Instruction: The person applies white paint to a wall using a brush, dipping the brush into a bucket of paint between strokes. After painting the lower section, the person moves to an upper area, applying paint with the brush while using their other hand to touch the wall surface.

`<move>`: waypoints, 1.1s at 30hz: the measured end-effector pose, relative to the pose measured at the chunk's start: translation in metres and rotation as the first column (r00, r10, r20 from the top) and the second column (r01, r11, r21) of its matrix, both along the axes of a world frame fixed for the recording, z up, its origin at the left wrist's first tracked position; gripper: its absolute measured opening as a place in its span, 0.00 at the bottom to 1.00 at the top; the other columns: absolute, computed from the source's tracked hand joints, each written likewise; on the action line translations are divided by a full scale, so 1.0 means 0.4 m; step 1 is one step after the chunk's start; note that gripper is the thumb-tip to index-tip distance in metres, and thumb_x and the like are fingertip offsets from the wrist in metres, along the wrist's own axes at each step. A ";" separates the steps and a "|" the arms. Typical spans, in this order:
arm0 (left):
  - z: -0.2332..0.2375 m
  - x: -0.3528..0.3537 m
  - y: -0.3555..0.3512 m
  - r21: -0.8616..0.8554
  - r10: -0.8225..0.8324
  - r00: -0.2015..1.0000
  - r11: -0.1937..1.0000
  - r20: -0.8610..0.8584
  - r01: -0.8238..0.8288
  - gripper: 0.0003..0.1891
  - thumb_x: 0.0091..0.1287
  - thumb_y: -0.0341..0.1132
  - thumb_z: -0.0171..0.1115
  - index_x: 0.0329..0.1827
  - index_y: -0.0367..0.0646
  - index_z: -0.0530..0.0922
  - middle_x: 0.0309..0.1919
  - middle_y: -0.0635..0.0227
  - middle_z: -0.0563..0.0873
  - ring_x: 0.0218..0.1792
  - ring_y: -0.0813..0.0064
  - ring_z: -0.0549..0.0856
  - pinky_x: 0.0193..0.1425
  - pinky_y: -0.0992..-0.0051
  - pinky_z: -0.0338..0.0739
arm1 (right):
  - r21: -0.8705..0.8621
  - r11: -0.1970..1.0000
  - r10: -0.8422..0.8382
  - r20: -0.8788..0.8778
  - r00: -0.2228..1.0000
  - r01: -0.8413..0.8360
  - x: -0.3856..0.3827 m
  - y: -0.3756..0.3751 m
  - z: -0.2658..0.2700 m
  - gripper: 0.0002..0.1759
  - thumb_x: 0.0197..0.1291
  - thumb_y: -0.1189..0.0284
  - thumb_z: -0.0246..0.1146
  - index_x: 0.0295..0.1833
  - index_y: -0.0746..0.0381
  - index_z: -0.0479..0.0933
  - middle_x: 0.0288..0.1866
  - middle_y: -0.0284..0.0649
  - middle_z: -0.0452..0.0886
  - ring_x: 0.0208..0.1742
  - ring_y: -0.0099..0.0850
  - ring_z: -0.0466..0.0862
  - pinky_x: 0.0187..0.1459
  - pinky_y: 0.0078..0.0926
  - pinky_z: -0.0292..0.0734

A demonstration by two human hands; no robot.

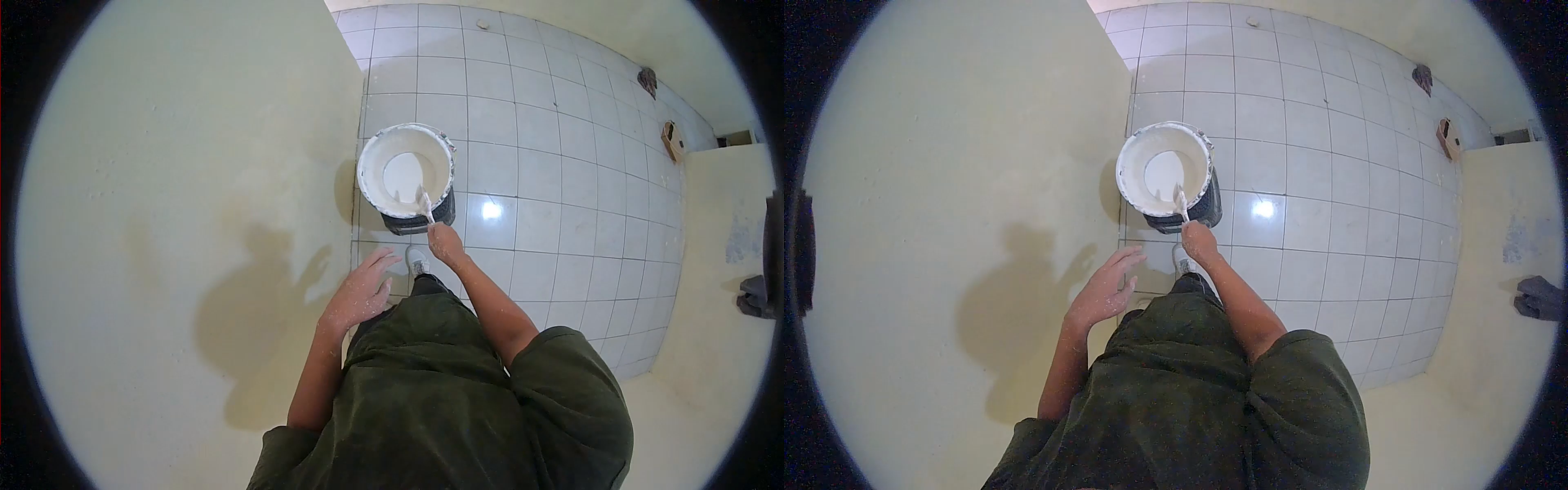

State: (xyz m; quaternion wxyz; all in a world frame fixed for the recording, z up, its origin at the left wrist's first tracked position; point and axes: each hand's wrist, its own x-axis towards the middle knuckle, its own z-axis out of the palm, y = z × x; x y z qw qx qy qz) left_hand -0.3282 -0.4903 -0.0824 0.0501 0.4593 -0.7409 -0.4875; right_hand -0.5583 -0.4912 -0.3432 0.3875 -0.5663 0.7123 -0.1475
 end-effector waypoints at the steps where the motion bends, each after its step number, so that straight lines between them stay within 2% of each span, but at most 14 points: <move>1: 0.004 -0.002 0.001 0.008 0.003 1.000 1.000 0.004 -0.003 0.26 0.71 0.24 0.58 0.73 0.40 0.75 0.76 0.51 0.73 0.76 0.48 0.73 0.82 0.58 0.67 | -0.022 1.000 -0.002 0.016 1.000 0.002 0.001 -0.002 0.001 0.24 0.81 0.58 0.51 0.42 0.69 0.80 0.39 0.64 0.86 0.44 0.64 0.87 0.49 0.60 0.81; 4: 0.014 -0.006 0.006 0.027 0.007 1.000 1.000 0.012 -0.007 0.26 0.71 0.24 0.58 0.73 0.40 0.75 0.76 0.51 0.73 0.77 0.49 0.73 0.82 0.58 0.67 | -0.040 0.999 -0.024 0.026 0.999 0.025 0.010 0.009 -0.041 0.26 0.81 0.58 0.51 0.39 0.69 0.80 0.37 0.65 0.85 0.43 0.65 0.86 0.47 0.61 0.80; 7: 0.022 -0.007 0.011 0.028 0.009 1.000 1.000 0.015 -0.010 0.26 0.71 0.25 0.58 0.74 0.41 0.75 0.77 0.52 0.72 0.77 0.49 0.73 0.82 0.58 0.67 | -0.212 0.976 0.071 0.058 0.996 -0.057 0.000 -0.002 -0.097 0.28 0.81 0.58 0.50 0.36 0.70 0.80 0.36 0.65 0.84 0.42 0.65 0.85 0.47 0.62 0.78; 8: 0.025 -0.006 0.013 0.024 0.014 1.000 1.000 0.019 -0.015 0.26 0.71 0.25 0.58 0.74 0.41 0.75 0.77 0.52 0.72 0.77 0.49 0.73 0.82 0.58 0.67 | -0.203 0.979 0.039 0.080 0.996 -0.022 -0.002 -0.007 -0.110 0.28 0.82 0.58 0.50 0.35 0.70 0.79 0.36 0.65 0.84 0.42 0.65 0.85 0.47 0.62 0.78; 10: 0.030 0.003 0.023 0.010 0.024 1.000 1.000 0.020 -0.024 0.26 0.71 0.25 0.58 0.74 0.41 0.75 0.77 0.52 0.73 0.77 0.49 0.73 0.82 0.58 0.67 | -0.177 0.983 -0.019 0.129 0.992 0.042 0.004 -0.020 -0.044 0.30 0.82 0.57 0.50 0.34 0.71 0.79 0.35 0.65 0.83 0.41 0.66 0.84 0.47 0.62 0.76; 13: 0.038 0.024 0.036 -0.025 0.048 0.999 0.999 0.010 -0.048 0.26 0.71 0.25 0.58 0.73 0.41 0.75 0.77 0.52 0.73 0.77 0.49 0.73 0.82 0.57 0.67 | -0.150 0.989 0.028 0.214 0.976 0.005 0.010 -0.043 0.021 0.30 0.82 0.55 0.50 0.36 0.72 0.79 0.35 0.63 0.83 0.40 0.65 0.83 0.46 0.57 0.76; 16: 0.051 0.051 0.058 -0.035 0.096 0.995 0.995 0.014 -0.096 0.26 0.71 0.25 0.59 0.73 0.42 0.75 0.77 0.52 0.72 0.77 0.49 0.73 0.82 0.57 0.67 | -0.130 0.990 -0.012 0.326 0.945 0.058 0.047 -0.052 0.072 0.31 0.82 0.53 0.50 0.35 0.70 0.77 0.29 0.57 0.81 0.34 0.55 0.83 0.42 0.51 0.76; 19: 0.067 0.081 0.099 -0.041 0.155 0.988 0.987 0.015 -0.154 0.26 0.71 0.25 0.59 0.74 0.43 0.74 0.78 0.52 0.72 0.77 0.48 0.73 0.82 0.57 0.66 | -0.087 0.996 0.003 0.408 0.913 0.036 0.097 -0.052 0.116 0.32 0.83 0.50 0.50 0.35 0.67 0.77 0.24 0.47 0.79 0.29 0.40 0.81 0.38 0.43 0.76; 20: 0.074 0.091 0.116 -0.057 0.170 0.985 0.984 0.011 -0.169 0.27 0.71 0.25 0.59 0.74 0.43 0.74 0.78 0.52 0.72 0.77 0.48 0.72 0.82 0.57 0.66 | -0.148 0.989 0.054 0.427 0.903 0.011 0.118 -0.055 0.132 0.32 0.83 0.49 0.49 0.33 0.64 0.77 0.21 0.39 0.76 0.26 0.31 0.78 0.34 0.37 0.75; 23: 0.072 0.132 0.181 -0.142 0.208 0.978 0.968 0.001 -0.206 0.28 0.71 0.25 0.59 0.75 0.44 0.73 0.78 0.52 0.71 0.78 0.48 0.72 0.83 0.56 0.66 | -0.148 0.987 0.128 0.432 0.893 -0.070 0.187 -0.047 0.239 0.35 0.82 0.48 0.48 0.35 0.70 0.77 0.27 0.57 0.80 0.34 0.52 0.83 0.43 0.51 0.76; 25: 0.073 0.161 0.226 -0.209 0.238 0.971 0.949 -0.013 -0.235 0.28 0.71 0.25 0.59 0.76 0.44 0.73 0.78 0.52 0.71 0.78 0.48 0.71 0.83 0.56 0.66 | -0.131 0.985 0.164 0.467 0.869 -0.115 0.237 -0.032 0.267 0.36 0.82 0.46 0.48 0.33 0.68 0.77 0.23 0.50 0.79 0.29 0.43 0.82 0.38 0.46 0.77; 27: 0.087 0.182 0.284 -0.256 0.272 0.962 0.927 -0.037 -0.273 0.28 0.72 0.26 0.59 0.76 0.45 0.73 0.78 0.52 0.71 0.78 0.48 0.71 0.82 0.56 0.66 | -0.032 0.989 0.138 0.576 0.806 -0.146 0.286 -0.008 0.312 0.36 0.81 0.44 0.49 0.32 0.65 0.76 0.21 0.40 0.77 0.23 0.32 0.79 0.29 0.38 0.75; 29: 0.130 0.192 0.348 -0.255 0.318 0.948 0.915 -0.019 -0.312 0.28 0.73 0.26 0.59 0.77 0.44 0.72 0.78 0.53 0.71 0.78 0.49 0.72 0.82 0.57 0.67 | 0.016 0.977 0.143 0.694 0.706 -0.214 0.336 0.032 0.379 0.30 0.83 0.46 0.50 0.33 0.57 0.72 0.20 0.29 0.70 0.16 0.20 0.69 0.17 0.24 0.63; 33: 0.183 0.228 0.483 -0.307 0.414 0.908 0.857 -0.067 -0.413 0.27 0.74 0.26 0.58 0.77 0.44 0.72 0.78 0.55 0.71 0.77 0.50 0.73 0.81 0.58 0.69 | 0.017 0.952 0.155 0.835 0.529 -0.306 0.440 0.126 0.536 0.24 0.85 0.49 0.51 0.39 0.56 0.72 0.20 0.27 0.66 0.15 0.18 0.64 0.16 0.22 0.57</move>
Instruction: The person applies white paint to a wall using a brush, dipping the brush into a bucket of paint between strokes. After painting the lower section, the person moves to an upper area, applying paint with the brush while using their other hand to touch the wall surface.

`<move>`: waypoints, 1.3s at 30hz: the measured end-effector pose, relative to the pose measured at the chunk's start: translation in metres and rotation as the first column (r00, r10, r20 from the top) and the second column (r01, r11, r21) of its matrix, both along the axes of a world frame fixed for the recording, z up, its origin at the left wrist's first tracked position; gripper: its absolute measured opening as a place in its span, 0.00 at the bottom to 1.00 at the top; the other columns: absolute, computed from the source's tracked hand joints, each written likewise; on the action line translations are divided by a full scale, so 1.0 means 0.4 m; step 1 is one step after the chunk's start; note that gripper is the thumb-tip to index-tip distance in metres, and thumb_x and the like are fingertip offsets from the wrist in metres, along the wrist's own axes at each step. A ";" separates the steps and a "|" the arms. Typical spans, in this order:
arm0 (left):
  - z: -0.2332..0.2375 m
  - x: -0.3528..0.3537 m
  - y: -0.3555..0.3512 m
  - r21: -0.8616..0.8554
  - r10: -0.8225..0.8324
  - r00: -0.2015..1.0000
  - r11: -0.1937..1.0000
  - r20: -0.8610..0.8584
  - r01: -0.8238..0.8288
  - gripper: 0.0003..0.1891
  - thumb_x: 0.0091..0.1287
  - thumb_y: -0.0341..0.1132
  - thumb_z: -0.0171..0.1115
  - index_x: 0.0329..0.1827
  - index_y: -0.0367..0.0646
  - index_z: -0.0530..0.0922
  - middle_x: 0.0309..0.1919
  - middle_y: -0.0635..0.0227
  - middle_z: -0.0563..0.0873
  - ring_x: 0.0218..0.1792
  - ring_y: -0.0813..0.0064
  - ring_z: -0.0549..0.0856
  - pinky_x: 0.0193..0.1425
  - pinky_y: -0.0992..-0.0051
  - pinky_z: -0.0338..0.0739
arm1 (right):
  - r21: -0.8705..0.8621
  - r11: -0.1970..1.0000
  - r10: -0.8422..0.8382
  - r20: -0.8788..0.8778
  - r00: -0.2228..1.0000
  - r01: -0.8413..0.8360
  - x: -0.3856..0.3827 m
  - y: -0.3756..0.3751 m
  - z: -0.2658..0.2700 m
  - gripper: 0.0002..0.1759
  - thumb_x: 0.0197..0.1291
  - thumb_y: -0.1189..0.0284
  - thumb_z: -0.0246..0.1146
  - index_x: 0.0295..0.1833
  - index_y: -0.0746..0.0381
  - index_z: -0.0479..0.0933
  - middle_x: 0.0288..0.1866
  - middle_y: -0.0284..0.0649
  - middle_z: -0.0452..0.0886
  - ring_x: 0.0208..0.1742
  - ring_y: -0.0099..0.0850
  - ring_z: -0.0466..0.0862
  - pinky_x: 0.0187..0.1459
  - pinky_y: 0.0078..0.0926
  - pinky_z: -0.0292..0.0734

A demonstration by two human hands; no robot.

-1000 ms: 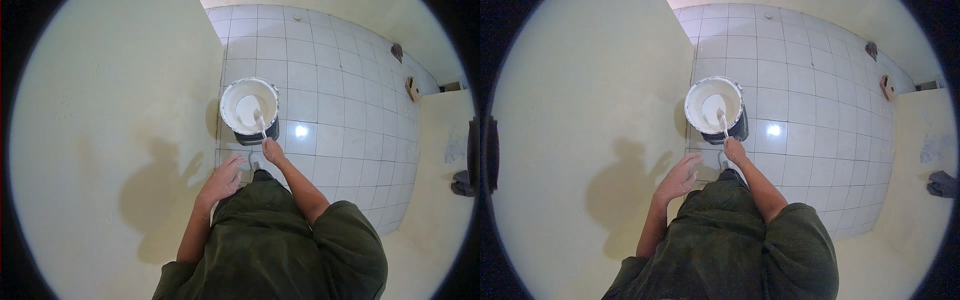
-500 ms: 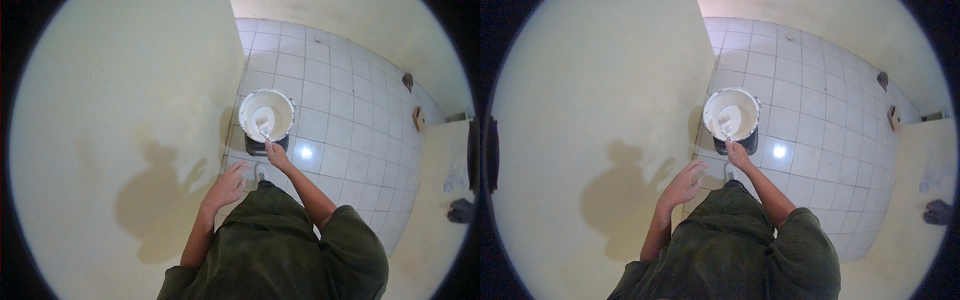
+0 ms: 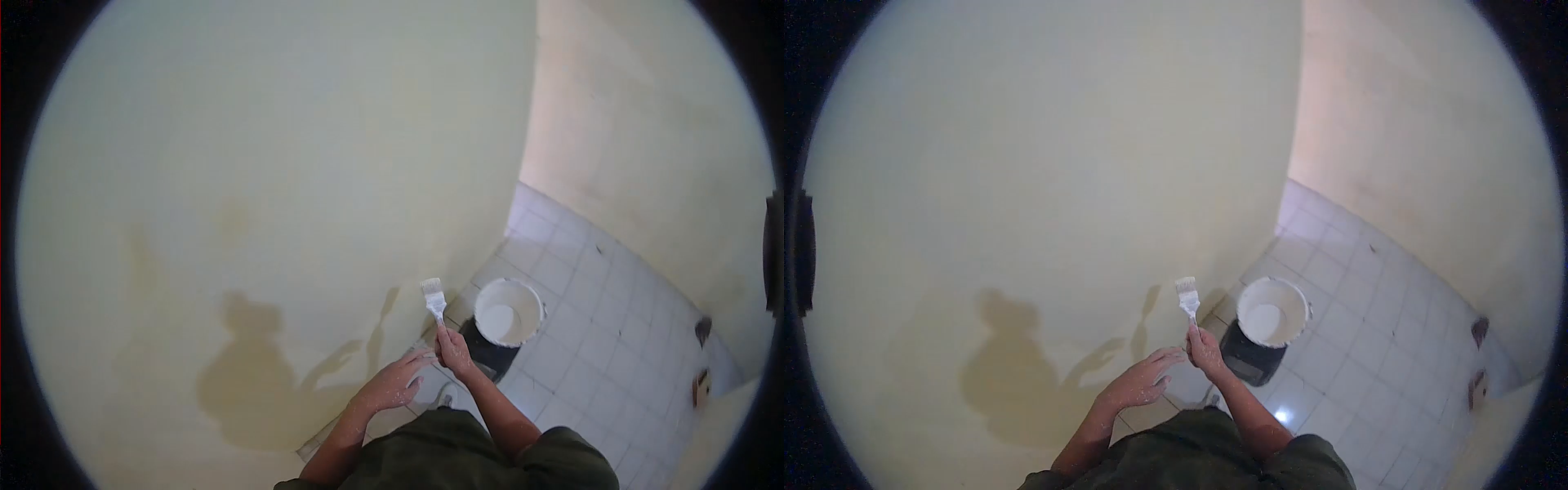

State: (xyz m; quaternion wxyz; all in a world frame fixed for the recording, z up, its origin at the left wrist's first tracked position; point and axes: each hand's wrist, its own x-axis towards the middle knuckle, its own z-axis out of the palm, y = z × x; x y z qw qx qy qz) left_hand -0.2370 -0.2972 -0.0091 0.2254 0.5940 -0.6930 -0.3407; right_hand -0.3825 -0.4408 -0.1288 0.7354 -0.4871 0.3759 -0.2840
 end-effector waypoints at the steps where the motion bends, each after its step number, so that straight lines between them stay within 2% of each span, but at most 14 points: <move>1: 0.032 0.008 0.042 -0.029 0.038 0.999 0.999 -0.001 -0.038 0.27 0.74 0.26 0.58 0.77 0.44 0.72 0.78 0.55 0.71 0.77 0.51 0.73 0.81 0.58 0.70 | 0.028 0.999 0.028 0.036 0.999 -0.030 0.021 0.038 0.045 0.24 0.85 0.49 0.51 0.40 0.56 0.72 0.21 0.26 0.66 0.15 0.17 0.63 0.16 0.21 0.56; 6: 0.151 0.029 0.260 -0.122 0.220 0.975 0.968 -0.019 -0.221 0.26 0.74 0.27 0.59 0.76 0.45 0.73 0.77 0.56 0.71 0.76 0.52 0.73 0.80 0.59 0.71 | 0.004 0.989 0.143 0.155 0.977 -0.146 0.105 0.213 0.208 0.22 0.85 0.51 0.51 0.43 0.56 0.72 0.21 0.25 0.64 0.16 0.16 0.59 0.17 0.21 0.51; 9: 0.109 0.033 0.366 -0.219 0.275 0.961 0.937 -0.018 -0.272 0.27 0.74 0.29 0.59 0.77 0.47 0.72 0.77 0.58 0.71 0.70 0.48 0.78 0.74 0.56 0.75 | 0.004 0.980 0.194 0.189 0.963 -0.198 0.136 0.313 0.249 0.21 0.85 0.52 0.51 0.45 0.57 0.73 0.22 0.24 0.63 0.16 0.15 0.58 0.18 0.20 0.50; 12: 0.028 0.032 0.525 -0.238 0.287 0.956 0.926 -0.062 -0.294 0.28 0.74 0.28 0.59 0.78 0.48 0.72 0.79 0.57 0.69 0.72 0.49 0.77 0.76 0.56 0.75 | -0.048 0.963 0.269 0.194 0.943 -0.265 0.140 0.454 0.232 0.22 0.85 0.51 0.51 0.47 0.59 0.75 0.22 0.25 0.64 0.17 0.16 0.60 0.18 0.20 0.52; 15: 0.098 0.045 0.553 -0.150 0.333 0.940 0.928 -0.078 -0.341 0.28 0.74 0.28 0.59 0.78 0.48 0.71 0.80 0.56 0.67 0.75 0.49 0.74 0.78 0.56 0.73 | -0.056 0.941 0.338 0.231 0.912 -0.335 0.158 0.434 0.302 0.22 0.85 0.51 0.52 0.51 0.60 0.77 0.22 0.26 0.66 0.17 0.16 0.61 0.18 0.20 0.54; 17: 0.066 0.044 0.583 -0.209 0.313 0.948 0.924 -0.065 -0.319 0.28 0.74 0.28 0.59 0.78 0.48 0.71 0.81 0.55 0.66 0.77 0.49 0.72 0.80 0.57 0.70 | -0.123 0.934 0.355 0.210 0.911 -0.335 0.135 0.417 0.272 0.22 0.84 0.52 0.53 0.53 0.62 0.78 0.23 0.25 0.66 0.17 0.15 0.62 0.18 0.19 0.54; 19: 0.141 0.101 0.617 -0.274 0.302 0.953 0.914 -0.027 -0.298 0.28 0.74 0.28 0.59 0.79 0.48 0.71 0.82 0.53 0.66 0.79 0.49 0.70 0.83 0.57 0.67 | -0.202 0.939 0.311 0.159 0.937 -0.278 0.147 0.406 0.383 0.21 0.84 0.54 0.54 0.54 0.63 0.78 0.23 0.24 0.65 0.17 0.14 0.61 0.18 0.18 0.52; 22: 0.297 0.206 0.665 -0.422 0.347 0.934 0.861 0.080 -0.284 0.29 0.73 0.28 0.61 0.79 0.49 0.71 0.82 0.52 0.68 0.82 0.50 0.67 0.85 0.57 0.62 | -0.446 0.867 0.309 0.132 0.942 -0.222 0.154 0.332 0.566 0.22 0.83 0.53 0.57 0.55 0.63 0.81 0.25 0.25 0.71 0.19 0.14 0.67 0.20 0.17 0.60; 26: 0.567 0.314 0.639 -0.644 0.505 0.814 0.730 0.286 -0.226 0.31 0.70 0.25 0.61 0.78 0.48 0.72 0.79 0.50 0.71 0.81 0.50 0.68 0.85 0.57 0.63 | -0.681 0.730 0.236 0.171 0.957 -0.059 0.173 0.238 0.832 0.21 0.82 0.54 0.58 0.55 0.63 0.82 0.26 0.23 0.70 0.20 0.13 0.68 0.21 0.16 0.62; 30: 0.814 0.444 0.550 -0.784 0.568 0.718 0.619 0.402 -0.051 0.33 0.70 0.26 0.61 0.80 0.46 0.68 0.80 0.51 0.70 0.81 0.51 0.67 0.88 0.58 0.59 | -0.872 0.474 0.103 0.194 0.976 0.124 0.178 0.171 1.076 0.19 0.81 0.56 0.60 0.52 0.61 0.85 0.27 0.23 0.70 0.23 0.14 0.68 0.25 0.18 0.64; 34: 1.107 0.532 0.468 -0.791 0.652 0.523 0.608 0.549 0.072 0.32 0.72 0.26 0.58 0.81 0.48 0.67 0.82 0.55 0.67 0.84 0.55 0.62 0.91 0.56 0.52 | -0.950 -0.185 -0.108 0.276 0.955 0.254 0.166 0.109 1.339 0.16 0.79 0.63 0.63 0.53 0.67 0.85 0.24 0.38 0.71 0.25 0.20 0.69 0.29 0.28 0.68; 36: 1.200 0.593 0.440 -0.833 0.741 0.409 0.546 0.532 0.094 0.31 0.74 0.28 0.57 0.81 0.48 0.67 0.83 0.57 0.66 0.85 0.56 0.61 0.91 0.53 0.49 | -0.899 -0.348 -0.153 0.334 0.930 0.265 0.187 0.155 1.449 0.15 0.78 0.65 0.65 0.55 0.67 0.84 0.23 0.47 0.71 0.23 0.28 0.73 0.30 0.31 0.71; 38: 1.249 0.654 0.401 -0.885 0.835 0.295 0.446 0.465 0.133 0.29 0.76 0.31 0.55 0.81 0.47 0.67 0.83 0.58 0.66 0.86 0.57 0.59 0.91 0.50 0.47 | -0.825 -0.523 -0.200 0.362 0.911 0.213 0.228 0.180 1.547 0.15 0.77 0.64 0.65 0.56 0.65 0.85 0.24 0.52 0.76 0.23 0.39 0.77 0.31 0.36 0.73; 39: 1.263 0.692 0.387 -0.902 0.889 0.195 0.373 0.414 0.217 0.29 0.76 0.31 0.54 0.81 0.46 0.67 0.83 0.59 0.66 0.86 0.58 0.59 0.91 0.49 0.46 | -0.814 -0.554 -0.241 0.356 0.903 0.174 0.250 0.196 1.591 0.14 0.77 0.63 0.65 0.56 0.62 0.85 0.27 0.53 0.80 0.25 0.49 0.77 0.32 0.41 0.74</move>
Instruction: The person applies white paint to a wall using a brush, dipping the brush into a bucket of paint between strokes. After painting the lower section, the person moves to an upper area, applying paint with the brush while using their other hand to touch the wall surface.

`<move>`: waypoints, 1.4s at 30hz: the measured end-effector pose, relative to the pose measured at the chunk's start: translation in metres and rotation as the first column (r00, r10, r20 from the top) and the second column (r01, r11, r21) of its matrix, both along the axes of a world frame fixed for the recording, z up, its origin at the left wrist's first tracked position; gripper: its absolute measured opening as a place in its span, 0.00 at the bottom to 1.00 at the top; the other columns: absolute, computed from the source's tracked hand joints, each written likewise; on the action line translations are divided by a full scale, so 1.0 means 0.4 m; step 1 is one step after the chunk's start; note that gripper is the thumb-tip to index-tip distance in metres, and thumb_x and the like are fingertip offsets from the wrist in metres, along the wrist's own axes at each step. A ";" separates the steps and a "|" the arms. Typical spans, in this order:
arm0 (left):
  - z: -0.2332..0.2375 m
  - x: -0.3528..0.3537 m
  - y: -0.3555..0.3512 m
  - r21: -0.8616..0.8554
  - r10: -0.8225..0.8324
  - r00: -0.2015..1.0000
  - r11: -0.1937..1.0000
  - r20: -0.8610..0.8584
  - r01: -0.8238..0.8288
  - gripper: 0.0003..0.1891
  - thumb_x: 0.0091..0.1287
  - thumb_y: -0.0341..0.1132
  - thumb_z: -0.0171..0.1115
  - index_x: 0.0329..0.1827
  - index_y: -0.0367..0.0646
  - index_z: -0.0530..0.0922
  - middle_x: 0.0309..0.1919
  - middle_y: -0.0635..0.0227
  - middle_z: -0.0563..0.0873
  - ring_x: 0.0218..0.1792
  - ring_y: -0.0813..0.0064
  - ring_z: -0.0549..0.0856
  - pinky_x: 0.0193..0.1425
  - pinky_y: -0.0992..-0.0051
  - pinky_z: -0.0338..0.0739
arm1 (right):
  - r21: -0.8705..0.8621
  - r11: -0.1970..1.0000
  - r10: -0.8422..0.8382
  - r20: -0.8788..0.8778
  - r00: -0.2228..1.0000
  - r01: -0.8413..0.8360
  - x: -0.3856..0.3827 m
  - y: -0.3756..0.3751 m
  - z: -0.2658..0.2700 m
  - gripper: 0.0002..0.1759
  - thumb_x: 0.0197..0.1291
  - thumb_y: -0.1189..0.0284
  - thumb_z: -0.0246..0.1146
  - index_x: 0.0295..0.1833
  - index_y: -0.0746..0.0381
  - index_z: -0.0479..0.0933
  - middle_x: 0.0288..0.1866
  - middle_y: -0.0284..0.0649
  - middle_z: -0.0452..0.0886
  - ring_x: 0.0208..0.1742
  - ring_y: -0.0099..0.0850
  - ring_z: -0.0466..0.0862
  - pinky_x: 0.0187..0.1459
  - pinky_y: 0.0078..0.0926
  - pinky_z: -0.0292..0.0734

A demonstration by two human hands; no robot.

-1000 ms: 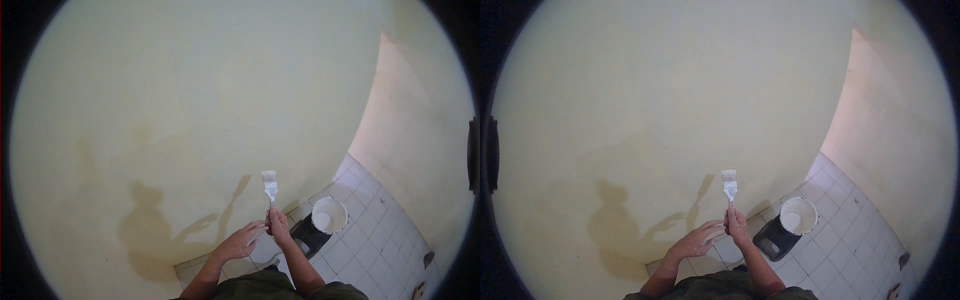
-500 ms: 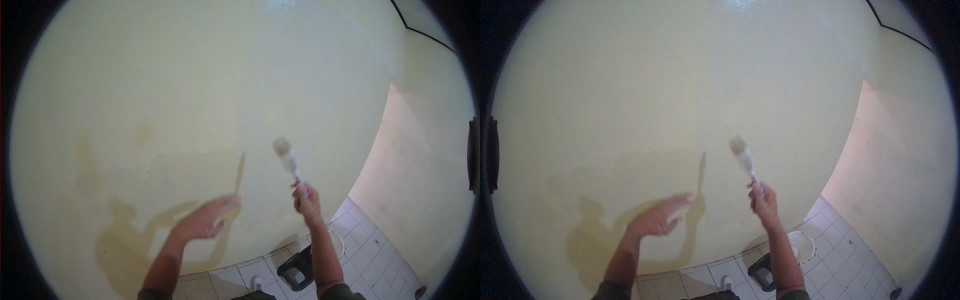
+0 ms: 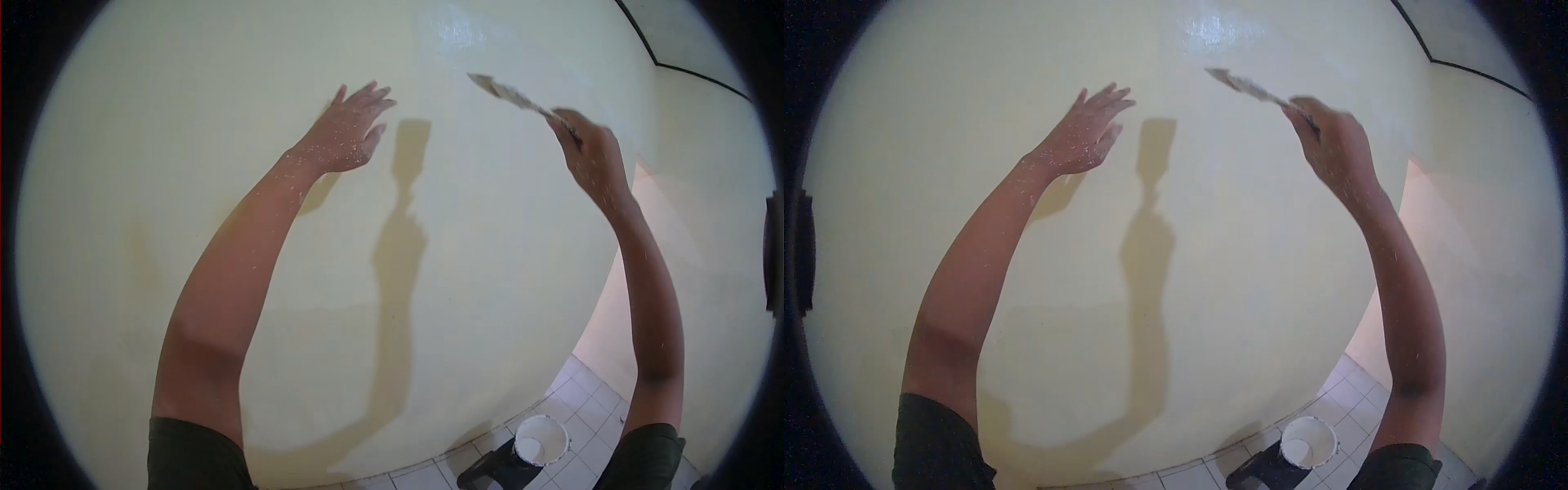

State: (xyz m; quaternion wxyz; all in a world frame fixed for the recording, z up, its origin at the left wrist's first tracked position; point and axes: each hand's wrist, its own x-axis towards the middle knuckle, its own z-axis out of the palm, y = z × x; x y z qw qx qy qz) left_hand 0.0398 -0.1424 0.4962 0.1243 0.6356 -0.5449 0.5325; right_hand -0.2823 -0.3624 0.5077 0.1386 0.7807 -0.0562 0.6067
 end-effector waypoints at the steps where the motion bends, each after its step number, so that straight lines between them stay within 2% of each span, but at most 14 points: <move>1: 0.008 0.041 -0.009 -0.095 0.060 0.992 0.994 0.113 -0.049 0.29 0.76 0.32 0.53 0.81 0.45 0.66 0.84 0.60 0.65 0.86 0.59 0.58 0.91 0.48 0.45 | -0.052 0.999 -0.009 0.014 1.000 0.010 0.033 0.007 0.043 0.14 0.77 0.63 0.65 0.56 0.62 0.85 0.27 0.52 0.81 0.25 0.49 0.78 0.32 0.42 0.74; 2: -0.011 0.043 -0.044 -0.193 0.138 0.966 0.977 0.220 -0.095 0.29 0.77 0.33 0.52 0.82 0.44 0.66 0.84 0.60 0.65 0.86 0.60 0.58 0.91 0.47 0.44 | -0.101 0.995 -0.008 0.031 0.999 0.011 0.031 -0.024 0.057 0.14 0.77 0.62 0.64 0.56 0.61 0.86 0.27 0.51 0.81 0.25 0.49 0.79 0.32 0.43 0.74; 3: 0.033 0.081 -0.079 -0.225 0.143 0.964 0.970 0.224 -0.092 0.30 0.76 0.32 0.51 0.82 0.44 0.65 0.84 0.60 0.65 0.86 0.60 0.58 0.91 0.48 0.44 | -0.134 0.991 -0.022 0.040 0.999 0.027 0.077 -0.055 0.140 0.14 0.77 0.62 0.64 0.55 0.61 0.86 0.27 0.50 0.82 0.26 0.49 0.79 0.32 0.44 0.74; 5: -0.019 0.126 -0.061 -0.325 0.166 0.961 0.941 0.221 -0.088 0.31 0.75 0.31 0.50 0.83 0.42 0.64 0.84 0.61 0.65 0.86 0.61 0.57 0.91 0.48 0.44 | -0.204 0.978 -0.026 0.073 0.997 0.040 0.161 -0.016 0.195 0.14 0.77 0.62 0.64 0.56 0.60 0.86 0.28 0.50 0.83 0.27 0.50 0.80 0.34 0.43 0.76; 9: -0.019 0.113 -0.090 -0.388 0.065 0.988 0.922 0.137 -0.007 0.33 0.74 0.30 0.49 0.84 0.44 0.62 0.84 0.61 0.64 0.86 0.61 0.58 0.91 0.49 0.45 | -0.403 0.915 0.056 0.178 0.982 0.021 0.255 -0.065 0.314 0.15 0.76 0.62 0.65 0.56 0.60 0.87 0.32 0.50 0.87 0.29 0.49 0.83 0.38 0.42 0.81; 12: -0.050 0.138 -0.058 -0.466 0.075 0.989 0.885 0.128 -0.006 0.33 0.73 0.30 0.49 0.84 0.44 0.62 0.84 0.61 0.64 0.86 0.62 0.59 0.92 0.49 0.45 | -0.442 0.897 0.057 0.118 0.991 0.001 0.293 -0.005 0.384 0.15 0.76 0.65 0.66 0.57 0.64 0.87 0.33 0.51 0.88 0.26 0.39 0.80 0.36 0.38 0.78; 15: -0.033 0.127 -0.086 -0.449 0.097 0.987 0.893 0.127 -0.030 0.33 0.73 0.30 0.49 0.84 0.44 0.62 0.84 0.61 0.64 0.85 0.62 0.60 0.92 0.49 0.45 | -0.227 0.973 0.046 0.048 0.998 -0.034 0.286 0.048 0.416 0.10 0.75 0.74 0.63 0.50 0.64 0.89 0.34 0.43 0.90 0.31 0.32 0.84 0.38 0.37 0.81; 20: -0.025 0.110 -0.098 -0.455 0.124 0.985 0.889 0.122 -0.055 0.33 0.72 0.31 0.49 0.84 0.44 0.62 0.83 0.61 0.65 0.85 0.62 0.61 0.91 0.49 0.46 | -0.368 0.925 -0.131 -0.086 0.988 0.091 0.311 0.021 0.518 0.11 0.77 0.72 0.62 0.43 0.67 0.86 0.29 0.41 0.84 0.29 0.30 0.77 0.36 0.38 0.76; 24: -0.028 0.111 -0.091 -0.454 0.119 0.984 0.890 0.134 -0.046 0.33 0.73 0.32 0.49 0.83 0.43 0.63 0.83 0.61 0.65 0.85 0.63 0.61 0.91 0.49 0.47 | -0.286 0.955 -0.164 -0.279 0.946 0.081 0.293 0.063 0.485 0.13 0.77 0.72 0.62 0.39 0.68 0.83 0.27 0.42 0.81 0.27 0.30 0.76 0.33 0.38 0.75; 27: -0.035 0.107 -0.077 -0.441 0.149 0.979 0.894 0.136 -0.074 0.33 0.73 0.32 0.49 0.83 0.43 0.63 0.83 0.61 0.66 0.85 0.63 0.62 0.91 0.50 0.47 | -0.460 0.888 -0.153 -0.343 0.927 -0.024 0.308 0.029 0.457 0.15 0.76 0.66 0.66 0.57 0.66 0.87 0.36 0.49 0.90 0.29 0.35 0.81 0.38 0.36 0.79; 31: -0.026 0.109 -0.083 -0.439 0.146 0.980 0.896 0.139 -0.071 0.33 0.73 0.32 0.50 0.83 0.43 0.63 0.83 0.61 0.66 0.85 0.63 0.62 0.91 0.50 0.47 | -0.308 0.942 -0.070 -0.569 0.820 -0.134 0.290 0.017 0.385 0.15 0.75 0.66 0.67 0.55 0.67 0.89 0.39 0.44 0.92 0.33 0.29 0.82 0.39 0.34 0.80; 36: -0.028 0.107 -0.088 -0.453 0.117 0.984 0.890 0.137 -0.043 0.33 0.73 0.31 0.50 0.83 0.42 0.63 0.83 0.61 0.65 0.85 0.63 0.62 0.91 0.51 0.48 | -0.172 0.985 -0.155 -0.790 0.593 0.028 0.256 0.028 0.301 0.14 0.72 0.65 0.70 0.54 0.64 0.90 0.44 0.46 0.93 0.40 0.33 0.88 0.47 0.36 0.84; 39: -0.032 0.106 -0.087 -0.450 0.115 0.985 0.892 0.131 -0.044 0.33 0.72 0.31 0.50 0.83 0.42 0.63 0.83 0.61 0.65 0.84 0.63 0.62 0.91 0.52 0.49 | -0.152 0.987 -0.082 -0.775 0.626 -0.059 0.240 0.013 0.315 0.12 0.71 0.67 0.71 0.51 0.63 0.91 0.41 0.46 0.93 0.38 0.34 0.87 0.47 0.38 0.83; 42: -0.029 0.107 -0.085 -0.449 0.129 0.982 0.892 0.136 -0.055 0.33 0.72 0.31 0.51 0.83 0.42 0.63 0.83 0.60 0.66 0.84 0.63 0.62 0.91 0.52 0.49 | -0.280 0.959 -0.136 -0.575 0.807 -0.039 0.239 0.014 0.372 0.13 0.71 0.67 0.70 0.50 0.67 0.90 0.40 0.47 0.92 0.36 0.34 0.87 0.44 0.38 0.82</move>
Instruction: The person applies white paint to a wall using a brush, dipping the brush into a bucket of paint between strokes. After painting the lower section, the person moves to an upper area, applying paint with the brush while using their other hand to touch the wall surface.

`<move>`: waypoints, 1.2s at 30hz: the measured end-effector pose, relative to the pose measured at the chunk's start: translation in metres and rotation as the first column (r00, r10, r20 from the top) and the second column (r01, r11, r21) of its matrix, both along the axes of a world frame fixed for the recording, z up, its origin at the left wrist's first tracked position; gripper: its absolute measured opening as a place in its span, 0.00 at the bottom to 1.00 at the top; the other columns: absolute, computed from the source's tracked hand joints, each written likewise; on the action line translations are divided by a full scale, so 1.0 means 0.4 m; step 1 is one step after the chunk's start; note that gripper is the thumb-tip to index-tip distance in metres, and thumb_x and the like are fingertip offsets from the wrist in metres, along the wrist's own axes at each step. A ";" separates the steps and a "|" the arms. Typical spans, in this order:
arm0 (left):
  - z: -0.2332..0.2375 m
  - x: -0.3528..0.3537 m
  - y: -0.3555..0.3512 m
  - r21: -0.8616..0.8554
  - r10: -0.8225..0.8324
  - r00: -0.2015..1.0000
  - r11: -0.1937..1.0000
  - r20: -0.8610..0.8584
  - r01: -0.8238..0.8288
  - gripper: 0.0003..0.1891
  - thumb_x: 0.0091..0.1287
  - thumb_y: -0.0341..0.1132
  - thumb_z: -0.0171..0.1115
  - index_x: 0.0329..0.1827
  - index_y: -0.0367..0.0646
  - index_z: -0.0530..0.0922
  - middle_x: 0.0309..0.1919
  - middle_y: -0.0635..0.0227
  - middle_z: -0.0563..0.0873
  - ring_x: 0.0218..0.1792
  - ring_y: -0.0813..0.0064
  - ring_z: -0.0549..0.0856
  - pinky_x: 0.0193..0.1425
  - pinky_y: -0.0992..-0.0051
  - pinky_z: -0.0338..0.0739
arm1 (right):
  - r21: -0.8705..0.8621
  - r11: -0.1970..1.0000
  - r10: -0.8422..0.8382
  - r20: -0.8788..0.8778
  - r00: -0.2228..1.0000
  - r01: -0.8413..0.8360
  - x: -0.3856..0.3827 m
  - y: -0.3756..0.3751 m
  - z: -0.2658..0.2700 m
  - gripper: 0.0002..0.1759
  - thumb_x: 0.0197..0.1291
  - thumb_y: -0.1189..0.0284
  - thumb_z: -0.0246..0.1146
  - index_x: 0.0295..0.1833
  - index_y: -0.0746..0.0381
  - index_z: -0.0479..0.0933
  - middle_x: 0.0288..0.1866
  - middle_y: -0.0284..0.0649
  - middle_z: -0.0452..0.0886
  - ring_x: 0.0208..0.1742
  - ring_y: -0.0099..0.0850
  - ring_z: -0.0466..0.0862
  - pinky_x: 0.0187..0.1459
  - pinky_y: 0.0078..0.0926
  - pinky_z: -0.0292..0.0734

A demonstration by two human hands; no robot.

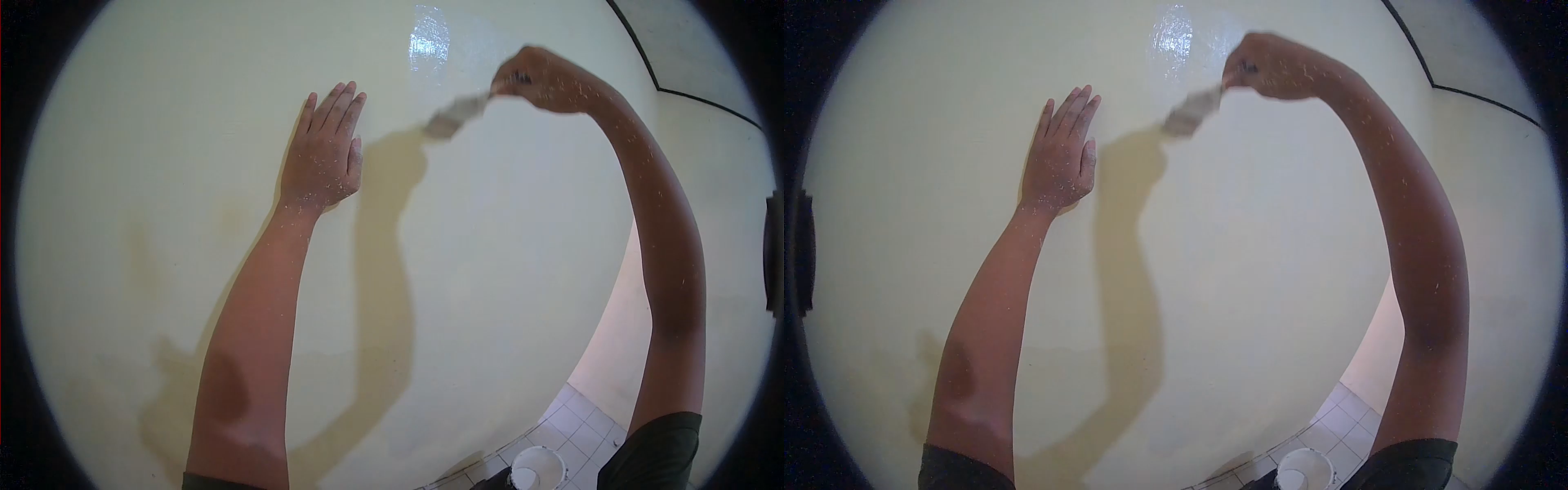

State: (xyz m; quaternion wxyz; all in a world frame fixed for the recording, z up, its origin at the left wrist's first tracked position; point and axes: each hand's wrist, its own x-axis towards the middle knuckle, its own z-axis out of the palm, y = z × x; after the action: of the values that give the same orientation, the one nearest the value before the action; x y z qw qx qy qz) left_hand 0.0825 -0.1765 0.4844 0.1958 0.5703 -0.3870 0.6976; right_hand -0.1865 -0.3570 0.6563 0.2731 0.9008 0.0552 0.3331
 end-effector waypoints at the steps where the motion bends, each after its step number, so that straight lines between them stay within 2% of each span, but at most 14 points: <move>1: 0.001 -0.001 -0.001 0.003 0.004 1.000 1.000 0.001 -0.004 0.33 0.72 0.31 0.51 0.83 0.42 0.63 0.83 0.60 0.66 0.84 0.63 0.62 0.91 0.52 0.49 | -0.064 0.998 -0.008 0.130 0.992 0.017 0.002 0.008 0.018 0.14 0.72 0.66 0.70 0.50 0.68 0.89 0.38 0.47 0.92 0.33 0.32 0.85 0.42 0.37 0.82; 4: -0.004 -0.002 0.016 0.020 0.009 1.000 1.000 0.008 -0.009 0.34 0.71 0.31 0.51 0.83 0.42 0.63 0.82 0.60 0.66 0.84 0.63 0.62 0.91 0.52 0.49 | -0.188 0.982 0.088 0.412 0.907 -0.010 0.053 0.016 0.072 0.14 0.72 0.67 0.69 0.49 0.70 0.89 0.35 0.48 0.91 0.31 0.32 0.83 0.40 0.38 0.80; 7: -0.001 0.001 0.012 0.013 -0.004 1.000 1.000 0.004 0.004 0.33 0.70 0.30 0.51 0.82 0.42 0.64 0.82 0.60 0.67 0.84 0.62 0.63 0.91 0.53 0.49 | -0.031 0.998 0.058 0.587 0.808 -0.050 0.120 0.018 0.109 0.13 0.77 0.72 0.61 0.38 0.68 0.84 0.27 0.43 0.83 0.26 0.32 0.77 0.31 0.38 0.75; 10: -0.001 -0.002 -0.003 -0.007 -0.031 1.000 0.999 -0.002 0.031 0.33 0.70 0.30 0.52 0.81 0.42 0.65 0.81 0.60 0.68 0.84 0.62 0.63 0.91 0.53 0.49 | -0.105 0.994 0.087 0.738 0.669 -0.013 0.170 0.005 0.124 0.13 0.76 0.73 0.60 0.38 0.66 0.84 0.27 0.45 0.84 0.26 0.35 0.80 0.30 0.39 0.76; 13: -0.006 -0.004 0.004 -0.008 -0.040 0.999 0.999 0.005 0.040 0.33 0.69 0.29 0.51 0.81 0.42 0.66 0.81 0.60 0.68 0.83 0.61 0.64 0.91 0.52 0.50 | -0.129 0.988 0.154 0.768 0.621 -0.086 0.165 0.028 0.131 0.13 0.76 0.73 0.61 0.37 0.66 0.84 0.27 0.46 0.84 0.25 0.37 0.80 0.31 0.39 0.76; 16: -0.002 -0.002 0.006 -0.001 -0.027 0.999 1.000 0.023 0.027 0.32 0.69 0.29 0.51 0.80 0.42 0.66 0.80 0.60 0.69 0.83 0.61 0.65 0.90 0.52 0.52 | -0.023 0.997 0.072 0.660 0.748 -0.075 0.142 0.036 0.137 0.13 0.74 0.73 0.62 0.35 0.66 0.83 0.26 0.45 0.83 0.26 0.36 0.80 0.31 0.40 0.76; 19: -0.002 -0.007 0.007 0.001 -0.004 1.000 1.000 0.030 0.004 0.32 0.69 0.29 0.50 0.80 0.42 0.67 0.80 0.60 0.69 0.83 0.62 0.65 0.90 0.52 0.53 | -0.118 0.987 0.151 0.462 0.874 -0.109 0.124 0.016 0.146 0.13 0.73 0.74 0.63 0.33 0.67 0.82 0.25 0.44 0.82 0.28 0.34 0.80 0.32 0.40 0.75; 22: 0.000 0.000 -0.002 -0.014 -0.011 0.999 1.000 0.044 0.012 0.32 0.69 0.28 0.50 0.80 0.42 0.67 0.80 0.61 0.69 0.83 0.62 0.66 0.90 0.52 0.53 | -0.025 0.990 -0.135 0.129 0.982 0.139 0.076 0.052 0.117 0.13 0.72 0.75 0.63 0.32 0.66 0.82 0.26 0.43 0.83 0.28 0.33 0.80 0.32 0.40 0.74; 23: 0.001 0.003 -0.003 -0.021 -0.012 0.999 1.000 0.052 0.013 0.32 0.69 0.28 0.50 0.80 0.42 0.66 0.80 0.61 0.70 0.83 0.63 0.66 0.90 0.52 0.53 | -0.052 0.996 -0.067 0.078 0.995 0.071 0.072 0.054 0.087 0.10 0.72 0.73 0.65 0.37 0.67 0.84 0.28 0.45 0.85 0.29 0.33 0.80 0.34 0.39 0.76; 25: 0.005 0.006 -0.007 -0.018 0.004 0.999 1.000 0.050 -0.004 0.32 0.69 0.28 0.50 0.80 0.43 0.66 0.80 0.61 0.69 0.83 0.63 0.65 0.90 0.53 0.53 | -0.092 0.993 0.070 -0.028 0.997 -0.072 0.071 0.044 0.016 0.14 0.72 0.69 0.69 0.48 0.71 0.88 0.32 0.47 0.89 0.29 0.32 0.81 0.37 0.37 0.79; 26: 0.004 0.008 -0.007 -0.018 0.013 0.999 1.000 0.050 -0.012 0.32 0.69 0.29 0.50 0.80 0.43 0.66 0.80 0.61 0.69 0.83 0.63 0.65 0.90 0.53 0.53 | -0.115 0.978 0.177 -0.006 0.984 -0.176 0.094 0.006 -0.017 0.13 0.71 0.70 0.70 0.48 0.72 0.88 0.29 0.47 0.87 0.27 0.31 0.78 0.34 0.37 0.77; 31: 0.005 0.006 -0.001 -0.018 0.056 0.997 0.998 0.056 -0.055 0.31 0.70 0.32 0.53 0.79 0.44 0.68 0.79 0.63 0.71 0.82 0.66 0.66 0.90 0.55 0.53 | -0.063 0.995 -0.097 -0.393 0.914 0.079 0.084 0.074 -0.148 0.11 0.71 0.72 0.68 0.47 0.70 0.88 0.26 0.44 0.85 0.25 0.30 0.75 0.32 0.38 0.74; 35: 0.002 -0.004 0.003 -0.011 0.056 0.998 0.998 0.037 -0.056 0.31 0.70 0.32 0.53 0.79 0.43 0.68 0.79 0.63 0.71 0.82 0.66 0.66 0.90 0.55 0.54 | 0.015 0.980 -0.163 -0.503 0.849 0.196 0.071 0.061 -0.189 0.10 0.71 0.71 0.69 0.46 0.67 0.90 0.29 0.43 0.88 0.27 0.31 0.76 0.35 0.40 0.74; 36: -0.002 -0.006 0.005 -0.006 0.055 0.998 0.998 0.040 -0.055 0.31 0.70 0.32 0.53 0.79 0.43 0.68 0.79 0.63 0.71 0.82 0.66 0.66 0.90 0.55 0.54 | 0.083 0.975 -0.140 -0.495 0.857 0.207 0.048 0.080 -0.186 0.11 0.70 0.69 0.71 0.49 0.66 0.90 0.32 0.43 0.90 0.29 0.33 0.80 0.38 0.38 0.77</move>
State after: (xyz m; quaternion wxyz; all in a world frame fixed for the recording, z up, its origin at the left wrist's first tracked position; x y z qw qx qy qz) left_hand 0.0801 -0.1744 0.4837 0.1702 0.5662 -0.3733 0.7149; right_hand -0.1673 -0.3249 0.5819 0.2188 0.9729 0.0183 0.0727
